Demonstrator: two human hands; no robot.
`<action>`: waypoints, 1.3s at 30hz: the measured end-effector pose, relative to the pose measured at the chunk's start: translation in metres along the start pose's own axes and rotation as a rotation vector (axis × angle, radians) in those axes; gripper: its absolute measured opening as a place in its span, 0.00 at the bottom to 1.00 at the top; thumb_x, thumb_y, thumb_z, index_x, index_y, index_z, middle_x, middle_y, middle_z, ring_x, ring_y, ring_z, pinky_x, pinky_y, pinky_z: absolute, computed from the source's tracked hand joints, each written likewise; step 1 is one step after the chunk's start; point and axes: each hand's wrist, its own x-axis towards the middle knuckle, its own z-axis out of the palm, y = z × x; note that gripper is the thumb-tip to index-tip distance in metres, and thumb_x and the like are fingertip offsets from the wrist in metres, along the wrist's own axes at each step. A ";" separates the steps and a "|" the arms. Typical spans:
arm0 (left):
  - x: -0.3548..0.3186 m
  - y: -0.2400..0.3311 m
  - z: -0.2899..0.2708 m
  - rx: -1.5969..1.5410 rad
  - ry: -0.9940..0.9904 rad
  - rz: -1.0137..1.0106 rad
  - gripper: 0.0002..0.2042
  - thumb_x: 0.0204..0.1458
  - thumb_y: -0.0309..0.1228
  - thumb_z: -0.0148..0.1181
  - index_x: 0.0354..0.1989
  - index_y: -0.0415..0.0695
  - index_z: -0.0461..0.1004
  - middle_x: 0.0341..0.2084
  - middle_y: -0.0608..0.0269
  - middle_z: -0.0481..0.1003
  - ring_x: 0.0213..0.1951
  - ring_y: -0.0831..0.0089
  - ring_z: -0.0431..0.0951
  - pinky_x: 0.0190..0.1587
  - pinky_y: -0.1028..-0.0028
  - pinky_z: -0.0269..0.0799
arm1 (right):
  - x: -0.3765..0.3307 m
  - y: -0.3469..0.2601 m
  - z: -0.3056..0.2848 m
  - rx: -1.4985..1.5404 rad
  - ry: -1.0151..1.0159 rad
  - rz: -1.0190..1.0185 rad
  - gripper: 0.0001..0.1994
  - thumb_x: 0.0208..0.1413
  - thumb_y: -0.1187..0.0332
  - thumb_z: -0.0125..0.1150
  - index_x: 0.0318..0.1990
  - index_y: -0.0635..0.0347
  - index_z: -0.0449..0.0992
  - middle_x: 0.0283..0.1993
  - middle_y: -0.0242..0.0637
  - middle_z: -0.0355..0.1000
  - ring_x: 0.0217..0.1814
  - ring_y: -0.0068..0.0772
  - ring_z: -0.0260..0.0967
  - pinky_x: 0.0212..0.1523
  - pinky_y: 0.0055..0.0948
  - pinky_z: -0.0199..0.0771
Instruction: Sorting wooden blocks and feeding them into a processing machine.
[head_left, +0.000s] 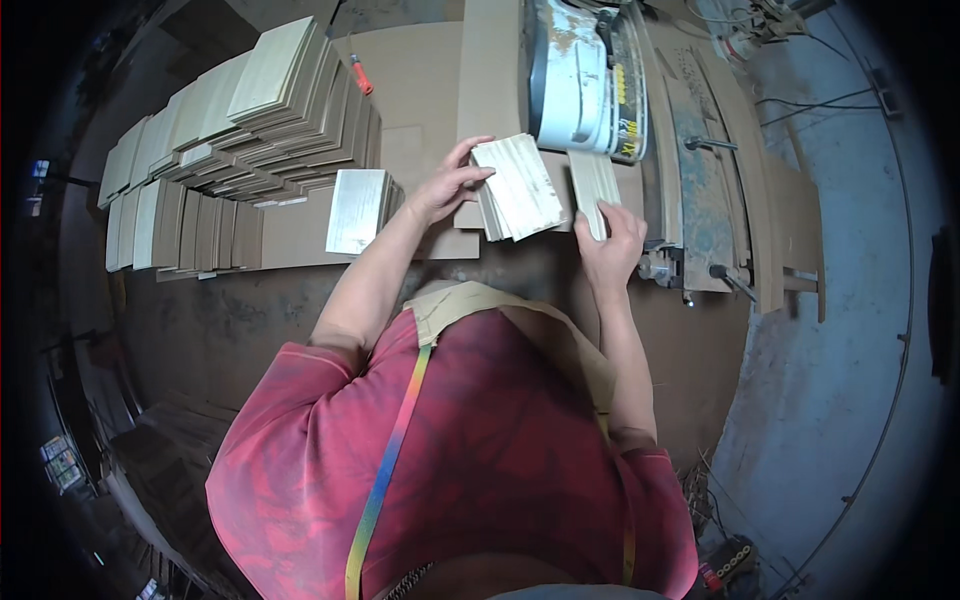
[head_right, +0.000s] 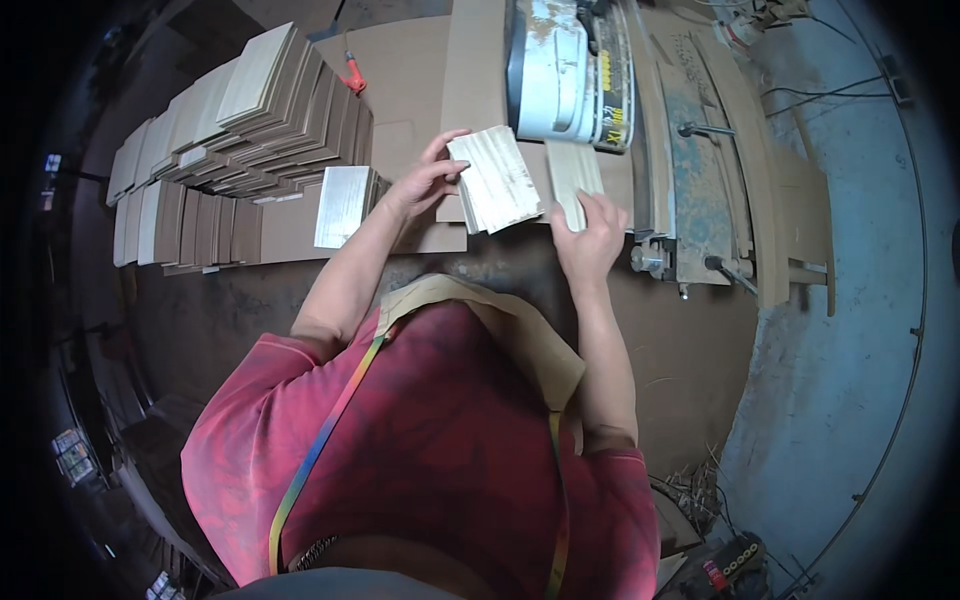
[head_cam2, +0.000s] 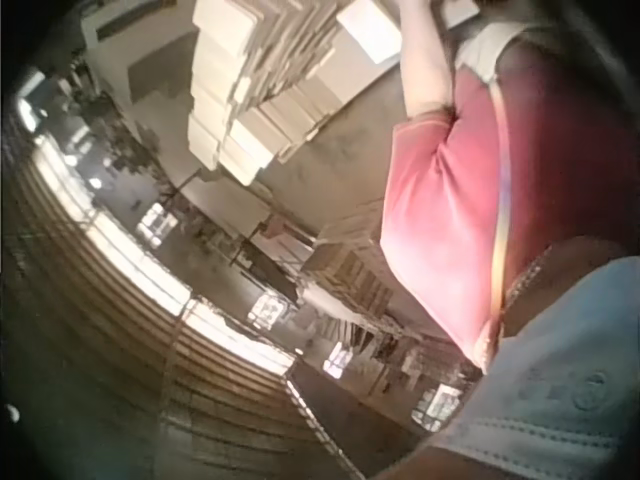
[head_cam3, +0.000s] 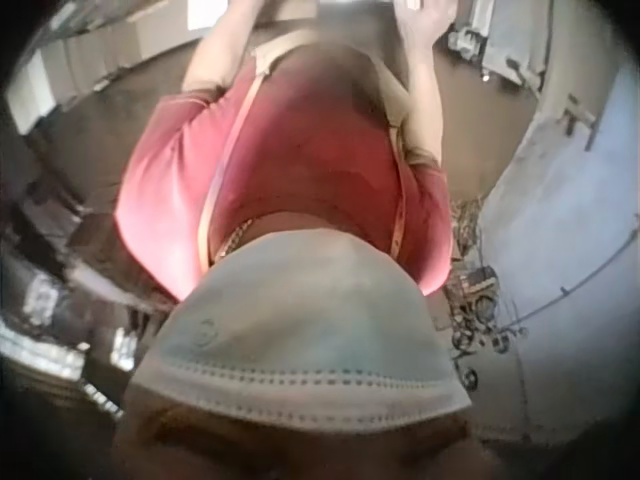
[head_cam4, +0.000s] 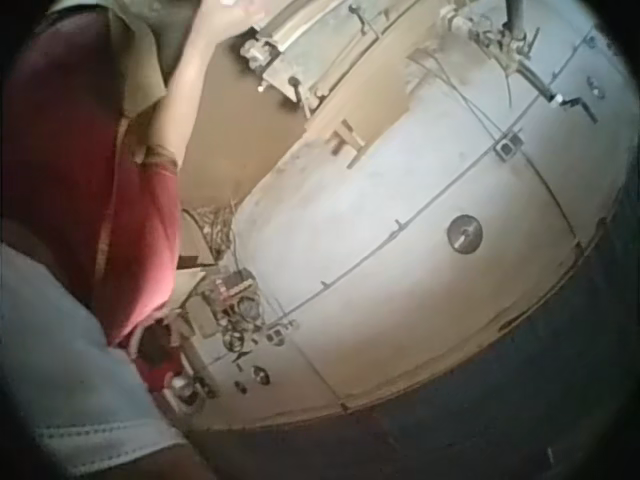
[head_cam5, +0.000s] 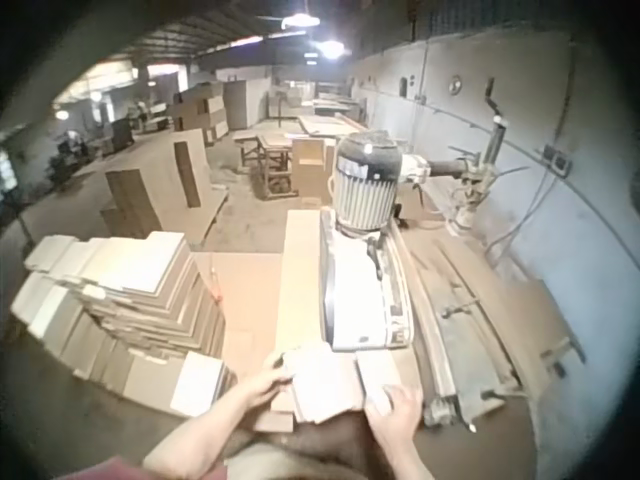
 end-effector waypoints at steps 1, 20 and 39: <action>0.002 0.002 -0.005 0.068 -0.014 -0.003 0.25 0.68 0.37 0.65 0.73 0.56 0.71 0.63 0.55 0.71 0.54 0.67 0.75 0.41 0.69 0.82 | -0.005 0.016 0.006 -0.071 -0.030 0.069 0.19 0.52 0.64 0.76 0.49 0.63 0.87 0.55 0.50 0.78 0.54 0.52 0.72 0.56 0.47 0.79; 0.015 -0.001 0.035 0.062 0.343 0.003 0.21 0.68 0.35 0.68 0.67 0.48 0.76 0.51 0.54 0.80 0.48 0.69 0.81 0.48 0.70 0.80 | 0.043 -0.044 0.051 0.013 -0.216 -0.017 0.26 0.63 0.56 0.70 0.56 0.73 0.82 0.57 0.62 0.77 0.53 0.63 0.76 0.56 0.50 0.79; 0.002 0.014 0.021 0.014 0.159 -0.084 0.19 0.67 0.30 0.69 0.64 0.47 0.77 0.49 0.55 0.81 0.47 0.70 0.82 0.49 0.73 0.81 | 0.024 0.070 0.079 -0.449 -0.029 0.090 0.25 0.63 0.64 0.67 0.61 0.74 0.79 0.62 0.62 0.73 0.62 0.64 0.69 0.62 0.53 0.75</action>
